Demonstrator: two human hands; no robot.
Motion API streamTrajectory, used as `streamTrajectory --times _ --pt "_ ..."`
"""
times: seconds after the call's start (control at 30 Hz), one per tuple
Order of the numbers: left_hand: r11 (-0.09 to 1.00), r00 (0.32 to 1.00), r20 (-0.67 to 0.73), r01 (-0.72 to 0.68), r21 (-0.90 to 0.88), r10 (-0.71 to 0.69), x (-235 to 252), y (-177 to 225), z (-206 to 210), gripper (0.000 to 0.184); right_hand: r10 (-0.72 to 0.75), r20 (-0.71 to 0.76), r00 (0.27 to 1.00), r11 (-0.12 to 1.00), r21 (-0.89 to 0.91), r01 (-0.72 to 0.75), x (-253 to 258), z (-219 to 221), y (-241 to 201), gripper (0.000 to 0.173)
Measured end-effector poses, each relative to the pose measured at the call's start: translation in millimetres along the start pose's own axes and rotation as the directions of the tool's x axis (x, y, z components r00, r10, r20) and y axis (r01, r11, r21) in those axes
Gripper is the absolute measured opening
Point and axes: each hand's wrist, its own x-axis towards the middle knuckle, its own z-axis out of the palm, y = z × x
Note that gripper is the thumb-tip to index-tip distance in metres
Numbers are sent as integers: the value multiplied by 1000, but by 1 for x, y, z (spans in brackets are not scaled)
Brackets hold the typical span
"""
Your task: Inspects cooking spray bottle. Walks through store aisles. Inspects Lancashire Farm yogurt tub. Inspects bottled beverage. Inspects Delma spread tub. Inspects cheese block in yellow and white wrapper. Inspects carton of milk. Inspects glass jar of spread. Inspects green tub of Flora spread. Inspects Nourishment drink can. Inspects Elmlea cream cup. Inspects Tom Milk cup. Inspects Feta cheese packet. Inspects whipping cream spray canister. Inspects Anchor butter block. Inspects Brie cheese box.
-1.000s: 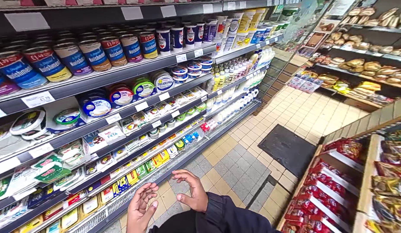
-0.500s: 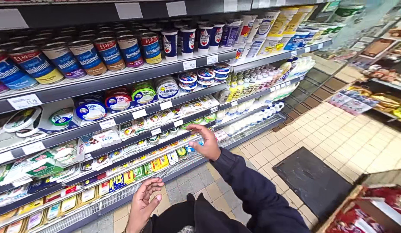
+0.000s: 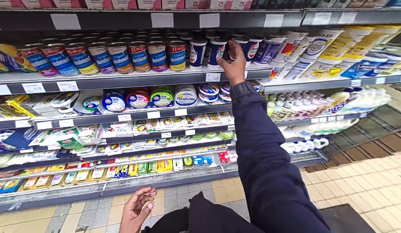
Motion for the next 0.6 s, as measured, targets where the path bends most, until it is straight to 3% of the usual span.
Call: streamTrajectory --times 0.17,0.43,0.6 --pt "1000 998 -61 -8 7 8 -14 0 0 40 80 -25 996 994 -78 -82 29 20 27 78" --pt "1000 991 -131 16 -1 -16 -27 3 8 39 176 -7 984 959 -226 -173 45 23 19 74" --pt "1000 993 -118 11 -1 -11 -30 5 13 39 164 -44 985 961 -216 -170 52 26 19 69"
